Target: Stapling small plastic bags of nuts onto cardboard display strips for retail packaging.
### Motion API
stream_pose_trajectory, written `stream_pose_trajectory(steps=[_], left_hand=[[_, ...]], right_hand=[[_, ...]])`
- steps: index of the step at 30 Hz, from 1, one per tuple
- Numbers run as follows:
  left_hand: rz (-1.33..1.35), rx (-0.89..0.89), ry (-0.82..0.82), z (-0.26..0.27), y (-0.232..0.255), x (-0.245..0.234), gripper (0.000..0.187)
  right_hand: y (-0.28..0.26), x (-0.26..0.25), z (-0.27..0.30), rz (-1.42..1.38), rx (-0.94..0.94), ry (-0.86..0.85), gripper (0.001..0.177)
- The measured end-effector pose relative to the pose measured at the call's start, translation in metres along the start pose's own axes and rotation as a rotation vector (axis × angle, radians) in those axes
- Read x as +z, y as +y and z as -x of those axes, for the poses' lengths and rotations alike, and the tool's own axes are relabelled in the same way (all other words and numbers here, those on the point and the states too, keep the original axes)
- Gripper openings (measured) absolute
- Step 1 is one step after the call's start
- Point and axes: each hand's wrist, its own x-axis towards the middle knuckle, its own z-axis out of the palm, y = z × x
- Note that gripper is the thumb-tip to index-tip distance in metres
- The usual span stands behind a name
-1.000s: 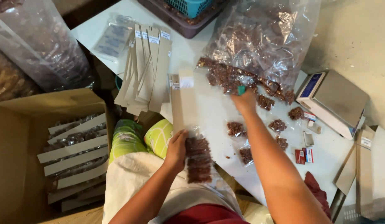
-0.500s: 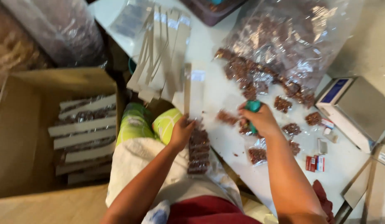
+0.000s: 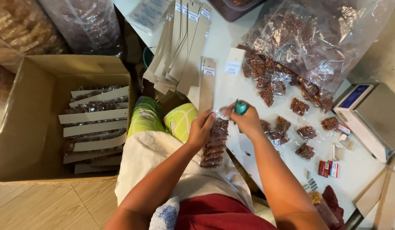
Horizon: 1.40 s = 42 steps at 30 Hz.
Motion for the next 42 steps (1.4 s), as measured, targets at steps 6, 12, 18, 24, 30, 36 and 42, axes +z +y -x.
stream_pose_trajectory(steps=[6,12,18,24,30,36,42], left_hand=[[-0.105,0.078,-0.027,0.021,0.032,0.004,0.037],[-0.182,0.143,-0.094,0.033,0.065,0.012,0.041],[-0.051,-0.128,-0.002,-0.004,-0.001,0.018,0.048],[0.171,-0.404,0.135,-0.055,-0.090,-0.010,0.043],[-0.305,-0.309,0.119,-0.043,-0.039,-0.018,0.036],[-0.331,-0.158,0.047,-0.043,-0.028,-0.018,0.057],[-0.008,-0.147,0.040,-0.043,-0.037,-0.003,0.036]], right_hand=[[-0.046,0.019,-0.013,-0.783,0.097,0.459,0.036],[-0.016,0.041,-0.044,-1.195,0.144,0.402,0.061],[0.002,-0.007,-0.059,-1.033,0.207,0.380,0.035],[0.146,-0.138,-0.160,0.155,0.395,0.663,0.041],[0.100,-0.135,-0.122,0.818,0.253,0.184,0.064],[0.017,-0.107,-0.046,0.519,0.098,-0.012,0.034],[-0.029,-0.045,-0.005,-0.154,-0.125,-0.397,0.021]])
